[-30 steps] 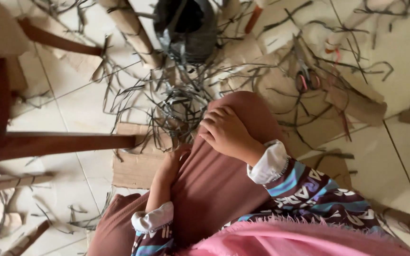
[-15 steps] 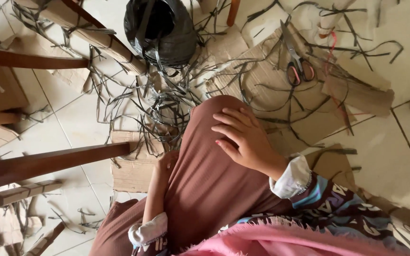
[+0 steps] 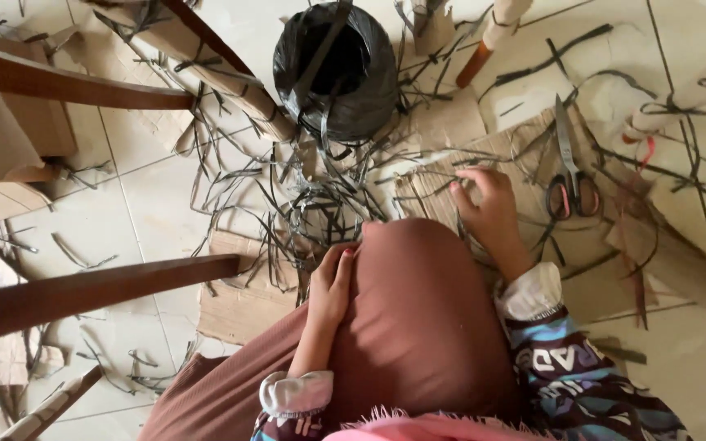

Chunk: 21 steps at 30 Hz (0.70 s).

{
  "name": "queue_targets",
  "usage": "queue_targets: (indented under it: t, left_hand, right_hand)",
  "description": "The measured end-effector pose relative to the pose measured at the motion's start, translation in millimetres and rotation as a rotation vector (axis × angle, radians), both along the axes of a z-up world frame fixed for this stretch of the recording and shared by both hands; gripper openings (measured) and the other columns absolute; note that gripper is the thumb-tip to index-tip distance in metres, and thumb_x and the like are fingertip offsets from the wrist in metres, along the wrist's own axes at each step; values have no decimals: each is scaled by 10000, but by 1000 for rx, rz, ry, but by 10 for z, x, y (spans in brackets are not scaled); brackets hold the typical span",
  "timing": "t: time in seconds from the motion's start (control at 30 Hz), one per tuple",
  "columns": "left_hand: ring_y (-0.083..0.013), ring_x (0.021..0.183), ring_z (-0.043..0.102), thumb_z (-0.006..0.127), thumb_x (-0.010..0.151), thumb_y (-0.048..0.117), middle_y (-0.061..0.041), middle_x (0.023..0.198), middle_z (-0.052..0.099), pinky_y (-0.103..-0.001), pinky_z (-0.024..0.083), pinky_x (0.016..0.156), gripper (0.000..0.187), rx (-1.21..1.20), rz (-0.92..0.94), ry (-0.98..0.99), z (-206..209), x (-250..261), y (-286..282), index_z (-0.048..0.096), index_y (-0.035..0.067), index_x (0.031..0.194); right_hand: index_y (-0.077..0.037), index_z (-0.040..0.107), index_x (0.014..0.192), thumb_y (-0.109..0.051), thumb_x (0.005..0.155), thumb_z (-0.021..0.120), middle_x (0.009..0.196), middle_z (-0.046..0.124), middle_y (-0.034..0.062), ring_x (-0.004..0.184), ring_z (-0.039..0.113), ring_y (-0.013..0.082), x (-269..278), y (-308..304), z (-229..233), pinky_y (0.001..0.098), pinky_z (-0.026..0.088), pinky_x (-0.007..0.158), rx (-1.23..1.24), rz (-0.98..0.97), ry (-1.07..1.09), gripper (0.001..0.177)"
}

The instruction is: Wrapping thin strips of material around chair legs and tying them with knots for decoration or protection.

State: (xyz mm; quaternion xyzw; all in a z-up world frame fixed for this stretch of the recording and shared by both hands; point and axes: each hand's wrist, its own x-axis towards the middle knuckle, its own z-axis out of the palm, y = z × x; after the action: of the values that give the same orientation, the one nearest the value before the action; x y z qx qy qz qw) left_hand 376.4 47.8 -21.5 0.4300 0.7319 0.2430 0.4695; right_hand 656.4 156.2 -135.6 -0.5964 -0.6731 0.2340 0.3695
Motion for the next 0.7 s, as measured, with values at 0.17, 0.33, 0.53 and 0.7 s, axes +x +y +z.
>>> queue_targets:
  t: [0.17,0.33,0.53,0.7]
  left_hand:
    - [-360,1117,706,486,1057,354,-152,1067,786,-484,525,994,336,-29,84,-52,-228,-95,192,760,206,1185]
    - [-248,1052,718,507,1065,370,-150,1006,797,-457,530,983,371,-65,158,-98,-721,-224,201,810,159,1106]
    - [-208,943,672,544,1046,258,-150,929,783,-436,530,943,305,-37,157,-127,-645,-165,327,806,102,1073]
    - [-183,889,640,547,1043,241,-118,862,762,-414,534,898,292,-6,152,-122,-644,-170,305,810,117,1070]
  right_hand:
    - [-207,689,1182,-387,846,805,1124,662,8,1038,641,288,-128,549,-441,519,553,788,-18,-346,-389,398]
    - [-50,594,1149,-407,692,889,1067,556,162,997,562,420,-291,937,-449,551,417,818,-146,-534,-501,652]
    - [-204,583,756,-335,761,803,811,594,-7,819,649,313,-87,908,-1195,505,418,707,140,-448,-401,256]
    - [-84,601,800,-144,928,767,689,550,116,663,613,409,-41,647,-265,422,474,664,224,-223,85,218]
